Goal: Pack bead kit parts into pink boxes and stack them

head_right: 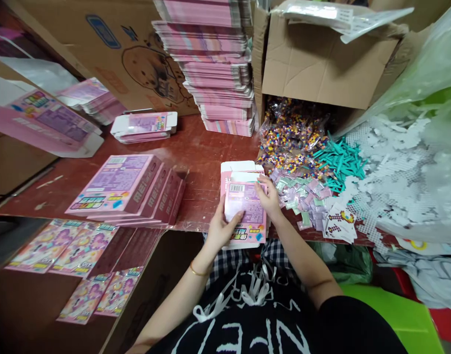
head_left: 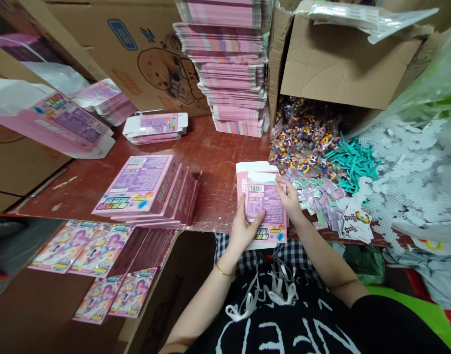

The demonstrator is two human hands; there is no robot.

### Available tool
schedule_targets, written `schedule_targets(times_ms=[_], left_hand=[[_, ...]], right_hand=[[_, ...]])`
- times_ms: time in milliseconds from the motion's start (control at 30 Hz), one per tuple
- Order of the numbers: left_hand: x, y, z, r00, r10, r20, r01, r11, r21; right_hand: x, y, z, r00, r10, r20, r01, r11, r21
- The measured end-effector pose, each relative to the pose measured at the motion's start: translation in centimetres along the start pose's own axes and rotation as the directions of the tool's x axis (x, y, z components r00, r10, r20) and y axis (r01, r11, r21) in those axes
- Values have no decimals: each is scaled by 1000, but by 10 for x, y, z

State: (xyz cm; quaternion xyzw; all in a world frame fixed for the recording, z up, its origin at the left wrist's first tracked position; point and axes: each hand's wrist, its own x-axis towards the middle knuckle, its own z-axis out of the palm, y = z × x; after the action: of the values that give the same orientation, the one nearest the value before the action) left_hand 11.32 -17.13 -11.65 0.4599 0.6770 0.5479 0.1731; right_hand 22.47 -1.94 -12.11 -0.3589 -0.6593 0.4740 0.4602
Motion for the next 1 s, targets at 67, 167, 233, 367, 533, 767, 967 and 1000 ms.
schedule_targets(times_ms=[67,167,233,367,533,767,967,1000], left_hand=[[-6,21,-7,1000,6,2,-6,994,-112],[-14,48,-19,987,153,-54,-161,970,-182],[-12,52,-24,932,334,-143,-349,931,-102],[14,30,-21,791,580,-197,-555,814,170],[42,10,-9,854,513,-86,-507,858,82],[67,27,-18,721,670,-176,-662,741,108],[84,53,-20,692,673,-259,-706,706,-54],[84,54,-20,674,678,-292,-729,675,-113]], right_hand=[[-10,-30,-9,995,-95,-24,96,993,68],[-24,-80,-27,928,-364,-74,365,931,-6],[-28,-103,-36,835,-539,-111,520,839,-159],[-22,-110,-38,664,-748,12,727,641,-245],[-9,-85,-34,705,-706,59,691,667,-278],[4,-53,-28,745,-662,-88,635,743,-212],[2,-65,-16,668,-722,-180,720,689,-88],[1,-67,-16,656,-720,-225,731,681,-46]])
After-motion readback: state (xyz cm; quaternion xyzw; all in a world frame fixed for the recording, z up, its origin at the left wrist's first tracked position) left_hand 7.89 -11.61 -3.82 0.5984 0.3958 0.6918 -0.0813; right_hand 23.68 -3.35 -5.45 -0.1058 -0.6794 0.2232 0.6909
